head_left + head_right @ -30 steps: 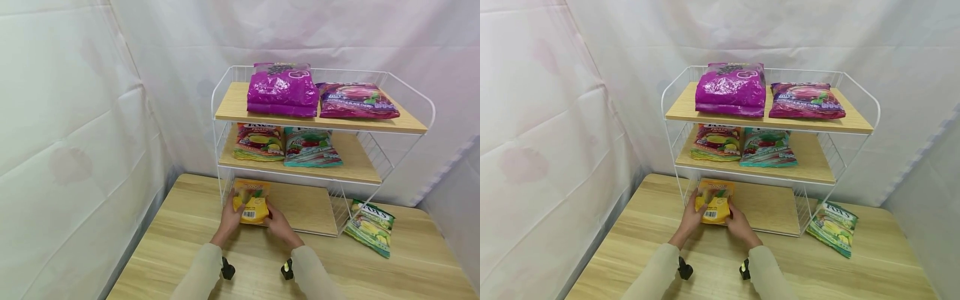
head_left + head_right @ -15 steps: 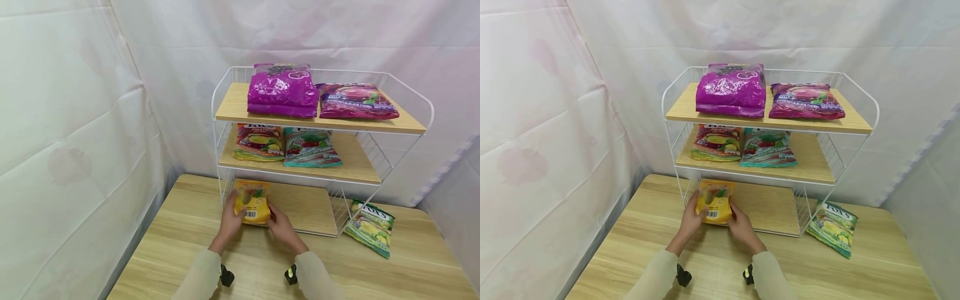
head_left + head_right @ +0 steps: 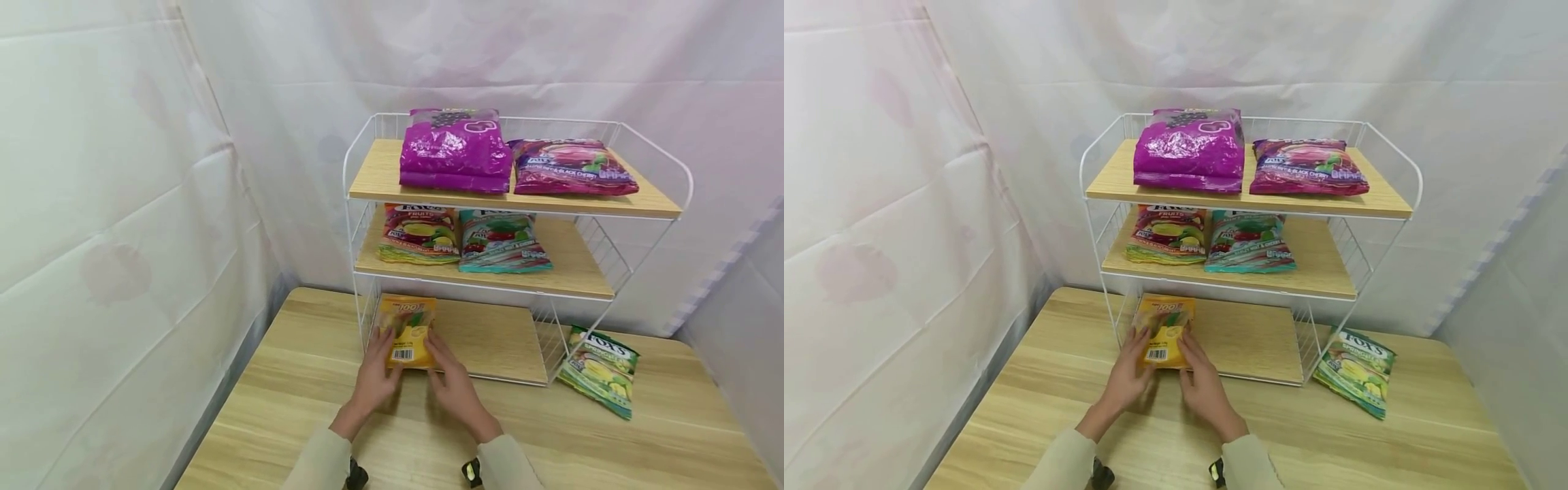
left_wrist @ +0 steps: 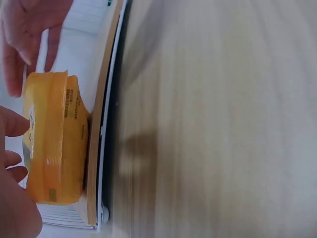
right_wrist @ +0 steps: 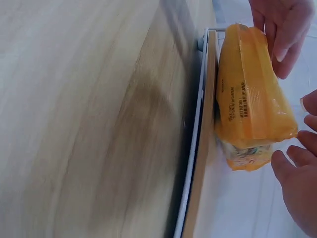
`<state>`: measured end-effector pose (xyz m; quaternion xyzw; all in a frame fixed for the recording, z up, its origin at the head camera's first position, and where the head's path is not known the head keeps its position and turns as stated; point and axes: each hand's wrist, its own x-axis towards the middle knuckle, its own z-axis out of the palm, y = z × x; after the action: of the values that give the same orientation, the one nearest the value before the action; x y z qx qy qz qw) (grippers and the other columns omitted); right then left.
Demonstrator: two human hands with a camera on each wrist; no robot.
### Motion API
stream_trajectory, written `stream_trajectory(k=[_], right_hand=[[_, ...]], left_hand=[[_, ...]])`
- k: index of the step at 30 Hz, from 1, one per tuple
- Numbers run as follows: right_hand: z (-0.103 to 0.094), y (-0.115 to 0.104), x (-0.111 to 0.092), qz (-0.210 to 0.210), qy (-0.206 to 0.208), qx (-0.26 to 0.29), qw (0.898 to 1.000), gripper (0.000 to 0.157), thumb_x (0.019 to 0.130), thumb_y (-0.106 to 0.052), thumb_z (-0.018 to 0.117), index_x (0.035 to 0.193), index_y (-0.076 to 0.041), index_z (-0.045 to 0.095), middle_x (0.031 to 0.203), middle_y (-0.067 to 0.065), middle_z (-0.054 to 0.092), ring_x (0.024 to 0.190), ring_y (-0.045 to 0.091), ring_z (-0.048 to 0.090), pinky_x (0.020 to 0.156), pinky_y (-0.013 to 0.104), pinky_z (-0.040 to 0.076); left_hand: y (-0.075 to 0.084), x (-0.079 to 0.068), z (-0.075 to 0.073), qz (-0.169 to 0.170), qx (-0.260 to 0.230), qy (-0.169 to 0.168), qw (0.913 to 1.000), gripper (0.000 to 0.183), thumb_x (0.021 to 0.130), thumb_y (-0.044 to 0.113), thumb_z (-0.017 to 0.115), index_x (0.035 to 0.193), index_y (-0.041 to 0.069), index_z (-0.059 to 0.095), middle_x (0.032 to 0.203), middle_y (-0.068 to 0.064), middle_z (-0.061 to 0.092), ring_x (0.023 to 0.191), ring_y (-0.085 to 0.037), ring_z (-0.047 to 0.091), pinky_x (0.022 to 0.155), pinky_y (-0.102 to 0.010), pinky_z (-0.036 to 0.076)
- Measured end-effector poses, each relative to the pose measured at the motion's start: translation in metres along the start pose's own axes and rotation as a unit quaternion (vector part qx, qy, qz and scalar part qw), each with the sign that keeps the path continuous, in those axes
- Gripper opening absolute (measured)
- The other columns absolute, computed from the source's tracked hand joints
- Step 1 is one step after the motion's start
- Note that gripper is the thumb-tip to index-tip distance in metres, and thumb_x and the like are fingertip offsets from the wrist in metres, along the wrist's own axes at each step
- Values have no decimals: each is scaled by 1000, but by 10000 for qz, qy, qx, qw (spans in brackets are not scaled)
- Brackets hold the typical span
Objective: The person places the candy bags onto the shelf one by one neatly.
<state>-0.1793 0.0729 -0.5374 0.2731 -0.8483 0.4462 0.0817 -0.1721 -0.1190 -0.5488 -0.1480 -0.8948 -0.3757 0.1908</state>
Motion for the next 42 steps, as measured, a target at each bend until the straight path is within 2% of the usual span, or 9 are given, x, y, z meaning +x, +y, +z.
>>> stream_trajectory(k=[3,5,9,13,18,26,31,37,42], right_hand=[[1,-4,-1,-516,-49,-627,9967,58,83,10,63,138,4,46,151,12,33,137,36,30,107,47,32],[2,-7,-2,-920,-121,-1257,9877,58,81,8,63,137,6,47,149,16,36,136,36,32,105,47,35],[6,-10,-5,-1352,-294,-2387,9612,61,78,4,68,135,9,48,145,21,39,136,37,33,102,45,41],[10,-10,-10,-1146,-518,-2886,9491,61,80,-2,68,136,8,46,147,21,38,138,36,29,102,41,42],[16,-9,-9,-1108,-522,-3066,9439,56,82,-4,65,134,9,48,146,21,38,138,38,28,102,39,42],[18,-6,-5,-829,-832,-3129,9425,54,86,-5,59,136,9,45,150,21,31,141,37,20,111,42,28],[19,-3,-4,-755,-907,-3068,9444,55,85,-3,57,137,9,44,150,21,31,141,38,20,110,42,29],[21,1,-4,-756,-846,-2891,9505,55,84,-1,57,136,11,44,149,23,31,140,40,20,109,44,30],[25,9,0,-901,-773,-2880,9502,55,82,0,57,135,11,45,149,24,32,140,41,21,109,46,31]], left_hand=[[0,-7,0,176,501,-111,9985,63,84,8,68,139,-10,41,147,-22,37,137,-45,24,107,-56,29],[0,-13,0,334,934,-150,9950,63,85,9,68,139,-9,42,146,-22,37,137,-44,25,108,-54,29],[0,-25,1,848,2124,-229,9732,60,84,12,69,136,-9,46,144,-24,39,135,-43,31,108,-50,32],[0,-31,4,1143,2862,-328,9508,59,86,16,68,136,-8,47,146,-23,37,135,-40,32,107,-47,35],[0,-31,6,1102,3076,-491,9438,63,87,17,67,139,-8,42,149,-23,32,138,-39,27,108,-45,33],[-4,-26,9,970,3169,-726,9407,65,88,19,66,142,-6,39,151,-21,29,140,-36,25,111,-41,30],[-9,-23,11,987,3216,-739,9388,62,89,18,65,141,-5,40,151,-20,30,139,-35,25,111,-40,29],[-16,-24,13,1071,3421,-884,9293,60,91,19,60,143,-3,38,153,-18,27,140,-33,24,112,-37,28],[-22,-23,14,1153,3448,-757,9285,64,89,20,63,143,-4,37,152,-19,28,140,-33,25,112,-37,28]])
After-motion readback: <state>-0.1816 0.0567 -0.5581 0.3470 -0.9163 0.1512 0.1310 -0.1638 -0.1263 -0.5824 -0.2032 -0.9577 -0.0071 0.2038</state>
